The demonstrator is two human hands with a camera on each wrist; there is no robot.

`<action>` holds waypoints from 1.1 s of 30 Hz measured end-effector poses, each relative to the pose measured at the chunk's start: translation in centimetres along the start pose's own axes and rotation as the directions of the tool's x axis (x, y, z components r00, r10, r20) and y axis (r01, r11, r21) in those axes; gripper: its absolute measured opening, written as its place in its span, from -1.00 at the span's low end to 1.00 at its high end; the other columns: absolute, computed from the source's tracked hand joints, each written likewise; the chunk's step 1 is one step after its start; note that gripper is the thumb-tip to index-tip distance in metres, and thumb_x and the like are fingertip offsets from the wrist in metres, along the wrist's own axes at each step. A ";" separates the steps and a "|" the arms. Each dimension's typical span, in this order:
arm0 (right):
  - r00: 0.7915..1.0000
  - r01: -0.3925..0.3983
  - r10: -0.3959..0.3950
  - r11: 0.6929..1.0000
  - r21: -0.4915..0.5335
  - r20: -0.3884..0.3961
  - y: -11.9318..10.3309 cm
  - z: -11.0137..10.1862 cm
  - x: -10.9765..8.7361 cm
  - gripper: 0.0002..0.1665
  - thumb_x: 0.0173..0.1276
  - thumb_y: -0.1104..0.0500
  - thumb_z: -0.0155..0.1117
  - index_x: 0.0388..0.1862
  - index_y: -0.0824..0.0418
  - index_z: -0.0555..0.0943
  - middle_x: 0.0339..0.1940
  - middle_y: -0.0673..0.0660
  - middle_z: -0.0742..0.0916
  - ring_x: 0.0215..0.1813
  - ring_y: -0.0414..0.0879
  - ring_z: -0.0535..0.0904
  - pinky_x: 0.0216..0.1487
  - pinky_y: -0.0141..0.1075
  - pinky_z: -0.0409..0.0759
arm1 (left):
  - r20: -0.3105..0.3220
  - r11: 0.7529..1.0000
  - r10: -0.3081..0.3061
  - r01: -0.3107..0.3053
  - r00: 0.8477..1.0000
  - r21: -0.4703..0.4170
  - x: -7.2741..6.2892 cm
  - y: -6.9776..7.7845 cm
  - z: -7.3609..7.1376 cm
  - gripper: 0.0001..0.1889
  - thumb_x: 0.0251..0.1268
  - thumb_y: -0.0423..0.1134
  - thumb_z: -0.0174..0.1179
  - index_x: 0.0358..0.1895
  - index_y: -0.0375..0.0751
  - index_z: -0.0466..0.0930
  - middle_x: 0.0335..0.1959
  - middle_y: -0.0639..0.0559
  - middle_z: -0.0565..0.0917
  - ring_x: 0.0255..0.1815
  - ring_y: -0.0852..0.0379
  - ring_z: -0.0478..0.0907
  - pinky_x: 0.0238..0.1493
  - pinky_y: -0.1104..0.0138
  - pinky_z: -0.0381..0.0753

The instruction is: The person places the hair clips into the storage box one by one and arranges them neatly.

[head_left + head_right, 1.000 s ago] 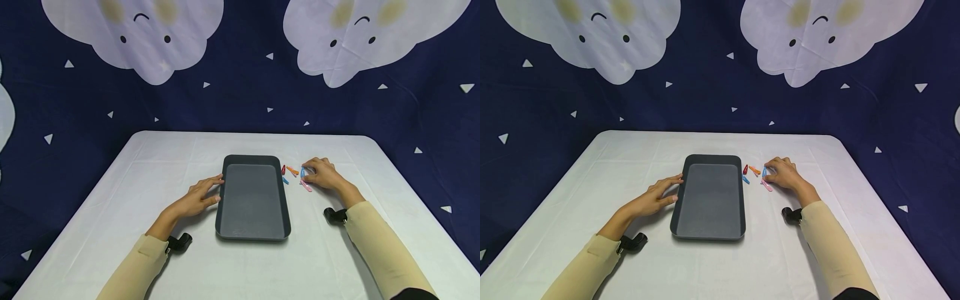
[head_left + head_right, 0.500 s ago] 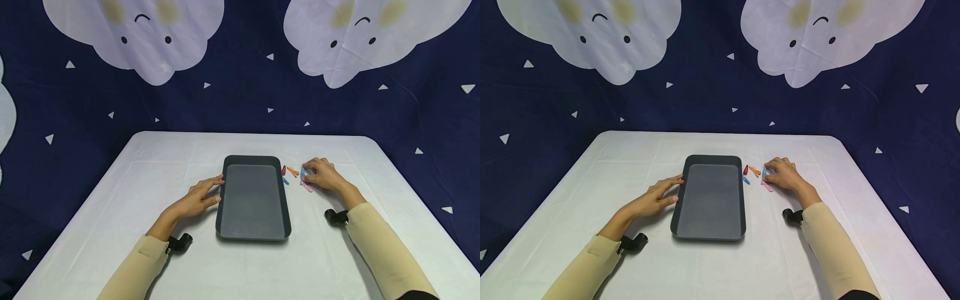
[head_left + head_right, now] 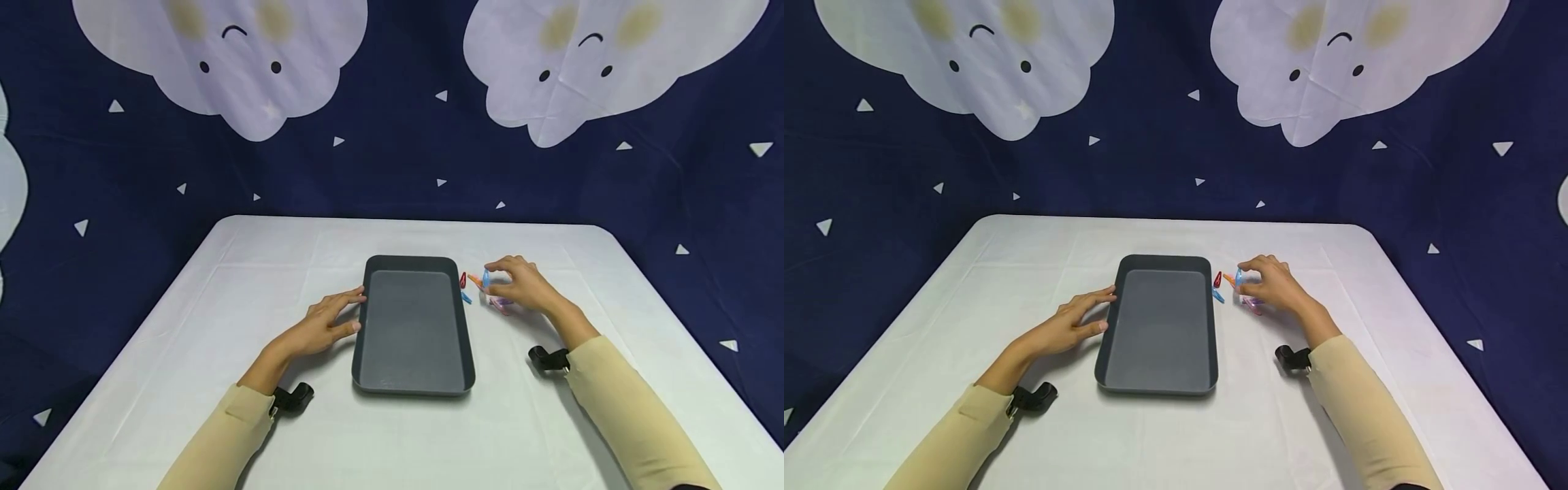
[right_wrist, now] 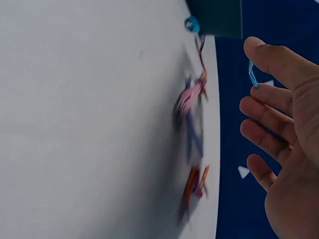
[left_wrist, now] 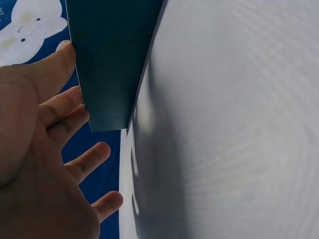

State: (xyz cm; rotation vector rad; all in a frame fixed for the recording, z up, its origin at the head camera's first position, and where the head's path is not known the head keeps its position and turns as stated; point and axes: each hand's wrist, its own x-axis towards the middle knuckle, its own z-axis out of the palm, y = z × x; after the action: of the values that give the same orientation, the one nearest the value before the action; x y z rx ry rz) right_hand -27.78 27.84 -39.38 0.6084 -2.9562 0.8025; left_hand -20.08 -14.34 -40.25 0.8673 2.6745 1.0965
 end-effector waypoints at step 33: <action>0.980 0.195 -0.192 0.980 0.051 -0.051 -9.3 1.9 1.8 -0.37 0.11 -0.03 0.43 0.13 0.22 0.56 0.04 0.15 0.64 0.15 0.06 0.43 0.18 0.01 0.20 | -0.018 1.000 -0.015 0.015 1.000 0.000 -0.1 0.1 0.4 -0.43 0.35 -0.04 0.09 0.37 -0.13 0.26 0.52 0.02 0.13 0.50 -0.19 0.03 0.32 -0.21 -0.09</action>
State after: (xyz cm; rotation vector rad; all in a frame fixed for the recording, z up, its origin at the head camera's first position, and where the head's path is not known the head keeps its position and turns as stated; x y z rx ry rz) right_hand -25.84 18.88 -36.28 0.8527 -2.7861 0.8686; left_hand -19.84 -14.14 -40.50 0.8402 2.6917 1.1062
